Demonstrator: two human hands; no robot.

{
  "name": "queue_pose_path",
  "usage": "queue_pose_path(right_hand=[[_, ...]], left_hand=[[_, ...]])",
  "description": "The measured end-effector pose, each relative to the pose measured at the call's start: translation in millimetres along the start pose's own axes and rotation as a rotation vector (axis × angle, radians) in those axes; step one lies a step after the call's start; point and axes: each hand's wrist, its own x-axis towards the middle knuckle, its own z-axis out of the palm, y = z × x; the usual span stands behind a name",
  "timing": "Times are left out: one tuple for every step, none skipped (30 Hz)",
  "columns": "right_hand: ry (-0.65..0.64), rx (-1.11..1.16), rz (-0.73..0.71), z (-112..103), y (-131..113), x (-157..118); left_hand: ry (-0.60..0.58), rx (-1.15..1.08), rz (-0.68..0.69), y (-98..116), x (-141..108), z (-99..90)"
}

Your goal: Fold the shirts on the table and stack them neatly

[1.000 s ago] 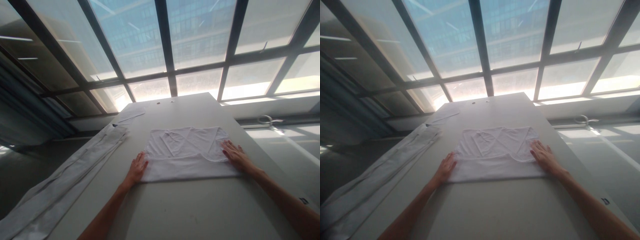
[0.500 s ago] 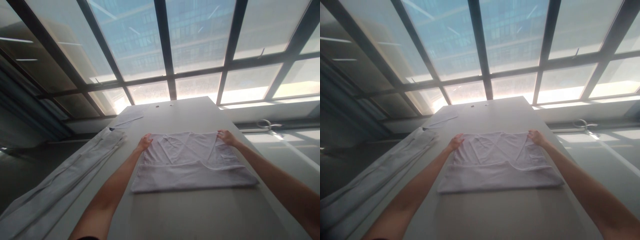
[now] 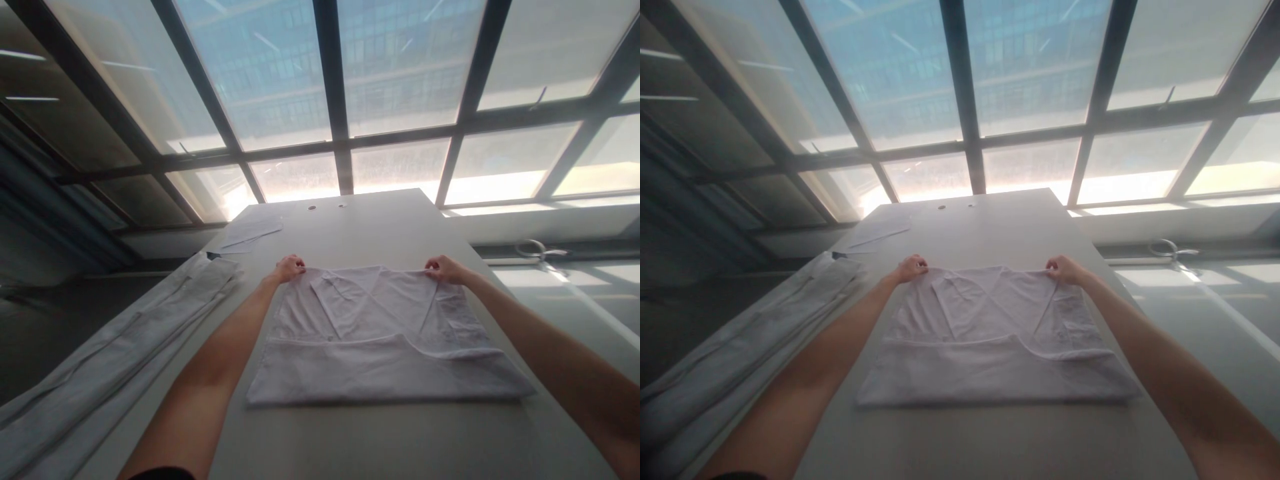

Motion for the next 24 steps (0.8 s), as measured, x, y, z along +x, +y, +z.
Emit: queue_pose_path(right_hand=[[-0.01, -0.007, -0.002, -3, -2, 1], [-0.01, -0.002, -0.009, -5, -3, 2], [-0.005, 0.013, -0.017, -8, -5, 2], [0.003, 0.037, -0.027, -12, -7, 1], [0.014, 0.064, -0.041, -15, -8, -1], [0.028, 0.093, -0.057, -18, -10, -4], [0.043, 0.123, -0.074, -22, -12, -8], [0.058, 0.148, -0.089, -25, -14, -13], [0.073, 0.164, -0.104, -28, -16, -18], [0.089, 0.172, -0.12, -31, -19, -25], [0.103, 0.171, -0.134, -33, -22, -32], [0.116, 0.161, -0.144, -34, -25, -40], [0.129, 0.145, -0.15, -35, -29, -49], [0.146, 0.125, -0.156, -36, -32, -58], [0.166, 0.103, -0.166, -36, -35, -68], [0.191, 0.079, -0.182, -35, -38, -77], [0.216, 0.055, -0.209, -34, -40, -87], [0.24, 0.027, -0.243, -31, -41, -96], [0.262, -0.005, -0.28, -28, -41, -105], [0.283, -0.039, -0.314, -24, -41, -114], [0.302, -0.073, -0.339, -19, -40, -122], [0.319, -0.106, -0.355, -14, -38, -130], [0.332, -0.137, -0.365, -8, -36, -137], [0.338, -0.166, -0.371, -2, -34, -143]], left_hand=[[0.002, -0.021, 0.014, 1, -1, -3.0], [0.007, -0.043, 0.03, 2, -4, -6.6], [0.017, -0.066, 0.047, 4, -7, -10.6], [0.032, -0.086, 0.064, 5, -11, -15.1], [0.051, -0.103, 0.08, 6, -17, -19.9], [0.072, -0.116, 0.093, 8, -23, -24.9], [0.096, -0.13, 0.107, 10, -30, -30.0], [0.126, -0.148, 0.122, 11, -37, -35.0], [0.158, -0.168, 0.139, 13, -46, -39.7], [0.19, -0.187, 0.157, 14, -55, -44.1], [0.221, -0.199, 0.175, 16, -65, -48.0], [0.253, -0.203, 0.193, 17, -75, -51.4], [0.283, -0.196, 0.212, 18, -85, -54.1], [0.308, -0.181, 0.231, 19, -96, -56.0], [0.333, -0.167, 0.254, 20, -107, -57.1], [0.355, -0.161, 0.282, 20, -119, -57.2], [0.373, -0.169, 0.312, 21, -130, -56.4], [0.385, -0.186, 0.342, 21, -141, -54.5], [0.392, -0.207, 0.366, 21, -153, -51.7], [0.399, -0.224, 0.386, 20, -164, -47.9], [0.404, -0.232, 0.402, 20, -174, -43.3], [0.406, -0.228, 0.413, 19, -185, -38.1], [0.403, -0.212, 0.419, 19, -195, -32.4], [0.393, -0.19, 0.42, 18, -204, -26.5]])
